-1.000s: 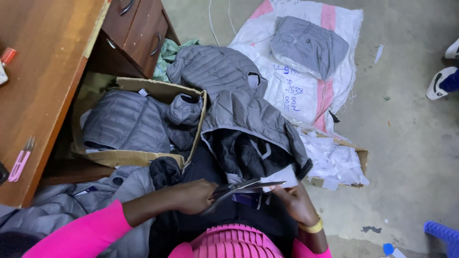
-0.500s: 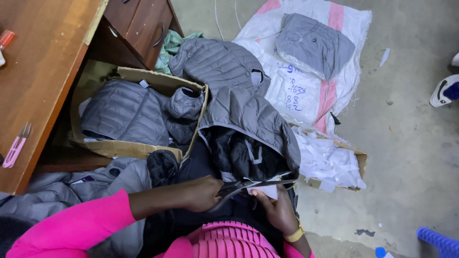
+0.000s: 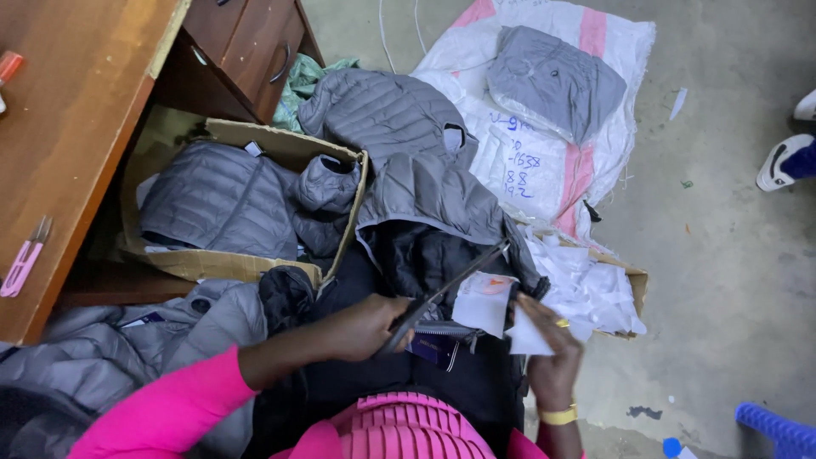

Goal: Trimming excess threads from patches sewn onto jackets using scissors as part of a quality control or finishing process.

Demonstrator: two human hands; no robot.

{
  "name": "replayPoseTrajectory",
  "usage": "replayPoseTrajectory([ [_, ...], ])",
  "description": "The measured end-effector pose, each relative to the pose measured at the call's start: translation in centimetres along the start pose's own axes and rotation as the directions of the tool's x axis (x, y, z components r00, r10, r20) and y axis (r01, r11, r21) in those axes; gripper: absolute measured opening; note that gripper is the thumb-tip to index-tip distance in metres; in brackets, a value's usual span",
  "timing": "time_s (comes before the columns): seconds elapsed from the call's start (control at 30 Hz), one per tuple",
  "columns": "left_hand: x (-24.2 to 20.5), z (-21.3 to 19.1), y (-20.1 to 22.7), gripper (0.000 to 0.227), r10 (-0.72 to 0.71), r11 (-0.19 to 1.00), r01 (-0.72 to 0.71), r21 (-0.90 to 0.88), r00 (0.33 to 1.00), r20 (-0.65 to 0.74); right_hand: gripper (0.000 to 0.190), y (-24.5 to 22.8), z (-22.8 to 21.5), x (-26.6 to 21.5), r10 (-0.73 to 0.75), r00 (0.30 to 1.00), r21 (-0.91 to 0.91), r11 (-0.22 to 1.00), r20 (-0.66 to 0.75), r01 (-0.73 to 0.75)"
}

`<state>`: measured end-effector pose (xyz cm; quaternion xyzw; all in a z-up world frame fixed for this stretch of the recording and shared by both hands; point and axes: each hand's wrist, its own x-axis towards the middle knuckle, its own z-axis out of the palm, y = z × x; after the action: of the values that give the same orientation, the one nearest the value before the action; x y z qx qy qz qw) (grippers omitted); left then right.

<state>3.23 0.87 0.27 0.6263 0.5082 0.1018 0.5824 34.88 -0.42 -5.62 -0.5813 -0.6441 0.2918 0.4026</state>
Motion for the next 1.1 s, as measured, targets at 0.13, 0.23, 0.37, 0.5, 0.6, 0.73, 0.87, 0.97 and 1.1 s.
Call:
replayPoseTrajectory([
  [0.13, 1.9, 3.7, -3.5, 0.026, 0.214, 0.974, -0.21, -0.086, 0.976, 0.035, 0.035, 0.1, -0.8, 1.1, -0.021, 0.997, 0.02, 1.0, -0.069, 0.022],
  [0.23, 2.7, 5.5, -4.6, 0.032, 0.103, 0.884, -0.059, -0.464, 0.992, 0.069, 0.037, 2.7, -0.1, 1.6, -0.098, 0.994, -0.044, 0.994, 0.04, 0.1],
  [0.37, 3.0, 6.5, -6.7, 0.028, 0.081, 0.813, -0.027, -0.581, 0.994, 0.069, 0.044, 5.0, 0.3, 1.9, -0.344, 0.875, -0.392, 0.794, 0.341, 0.465],
  [0.5, 2.4, 6.5, -7.3, 0.028, 0.121, 0.843, -0.082, -0.532, 0.992, 0.04, 0.047, 4.2, -0.2, 3.9, -0.494, 0.744, -0.418, 0.62, 0.45, 0.664],
  [0.6, 2.0, 6.3, -6.7, 0.028, 0.118, 0.856, -0.082, -0.51, 0.992, 0.039, 0.032, 3.6, -0.2, 6.0, -0.443, 0.648, -0.253, 0.668, 0.619, 0.7],
  [0.73, 2.1, 7.6, -6.8, 0.031, 0.112, 0.798, -0.062, -0.599, 0.993, 0.047, 0.027, 7.1, 1.5, 5.8, -0.488, 0.593, -0.162, 0.669, 0.641, 0.725],
  [0.87, 3.4, 9.2, -6.1, 0.028, 0.154, 0.668, -0.129, -0.733, 0.987, -0.033, 0.017, 7.6, 2.4, 4.8, -0.171, 0.924, 0.191, 0.975, 0.342, 0.11],
  [0.97, 4.6, 10.6, -6.4, 0.031, 0.097, 0.548, -0.141, -0.825, 0.99, -0.105, 0.014, 5.3, 3.7, 3.0, 0.241, 0.92, 0.732, 0.557, 0.31, -0.393],
  [1.1, 4.8, 9.9, -6.4, 0.038, 0.039, 0.76, -0.277, -0.587, 0.922, -0.384, 0.007, 1.9, 7.1, -0.4, 0.314, 0.878, 0.885, 0.179, 0.362, -0.429],
])
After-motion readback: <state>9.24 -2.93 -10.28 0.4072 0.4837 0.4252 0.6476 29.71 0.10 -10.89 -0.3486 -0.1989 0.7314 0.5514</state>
